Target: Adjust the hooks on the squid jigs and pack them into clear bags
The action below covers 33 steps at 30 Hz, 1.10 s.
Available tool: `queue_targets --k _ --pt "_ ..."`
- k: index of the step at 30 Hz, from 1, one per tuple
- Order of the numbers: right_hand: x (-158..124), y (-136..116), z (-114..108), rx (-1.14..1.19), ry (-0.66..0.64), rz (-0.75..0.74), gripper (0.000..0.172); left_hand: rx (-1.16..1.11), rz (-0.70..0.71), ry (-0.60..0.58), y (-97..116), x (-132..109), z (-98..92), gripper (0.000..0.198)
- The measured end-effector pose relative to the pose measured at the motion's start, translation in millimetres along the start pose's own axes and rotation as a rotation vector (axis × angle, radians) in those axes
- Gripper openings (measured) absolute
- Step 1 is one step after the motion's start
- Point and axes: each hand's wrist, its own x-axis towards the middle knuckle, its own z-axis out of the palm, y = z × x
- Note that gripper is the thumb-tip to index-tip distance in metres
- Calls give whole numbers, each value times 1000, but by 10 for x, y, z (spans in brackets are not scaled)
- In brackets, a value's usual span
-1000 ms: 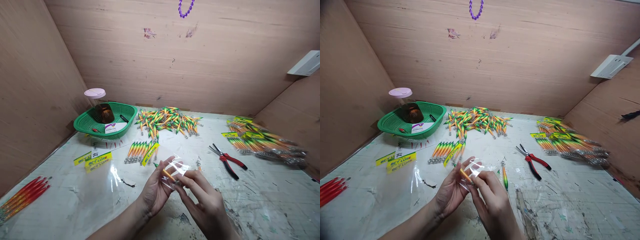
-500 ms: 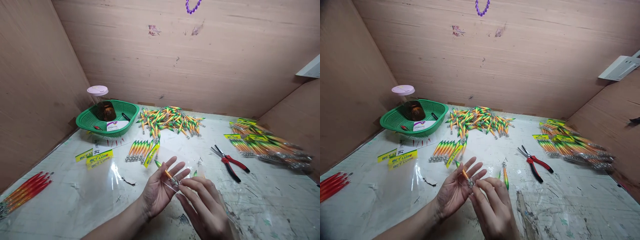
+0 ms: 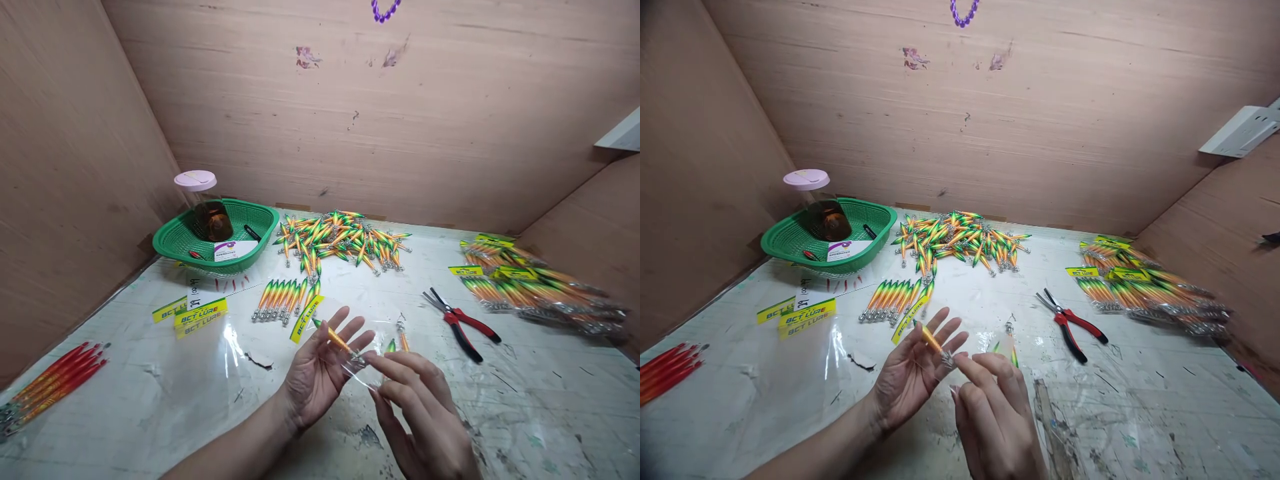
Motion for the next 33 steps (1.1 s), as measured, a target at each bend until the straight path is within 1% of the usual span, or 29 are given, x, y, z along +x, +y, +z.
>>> queue_targets --k 3,5,7,10,11,16,19,21,23,27,31,33 --pt "9 -13 -11 -47 -83 -47 16 -3 9 -43 16 11 -21 32" --pt "22 -18 -36 -24 -74 -34 12 -7 18 -33 25 20 -20 29" --pt "28 -10 -65 27 -50 44 13 -15 23 -6 31 27 -9 27" --pt "25 26 -85 48 -37 157 26 -15 18 23 26 30 7 29" --pt "25 38 -82 47 -40 175 27 -13 16 27 21 30 9 30" --pt "61 51 -6 135 -110 190 27 -15 27 14 -12 17 13 28" --pt "77 41 61 138 -72 198 24 7 31 29 -18 12 28 28" --pt "72 43 105 94 -41 197 24 22 35 43 -17 12 37 28" --pt "59 50 145 29 -47 187 26 31 35 44 -15 13 39 29" --pt "29 63 196 -45 -89 187 33 22 15 -6 -4 0 19 35" --pt "7 65 210 -86 -126 177 39 -3 -10 -80 25 -20 -6 51" --pt "2 67 208 -81 -133 191 39 -4 -8 -83 35 -20 -7 51"
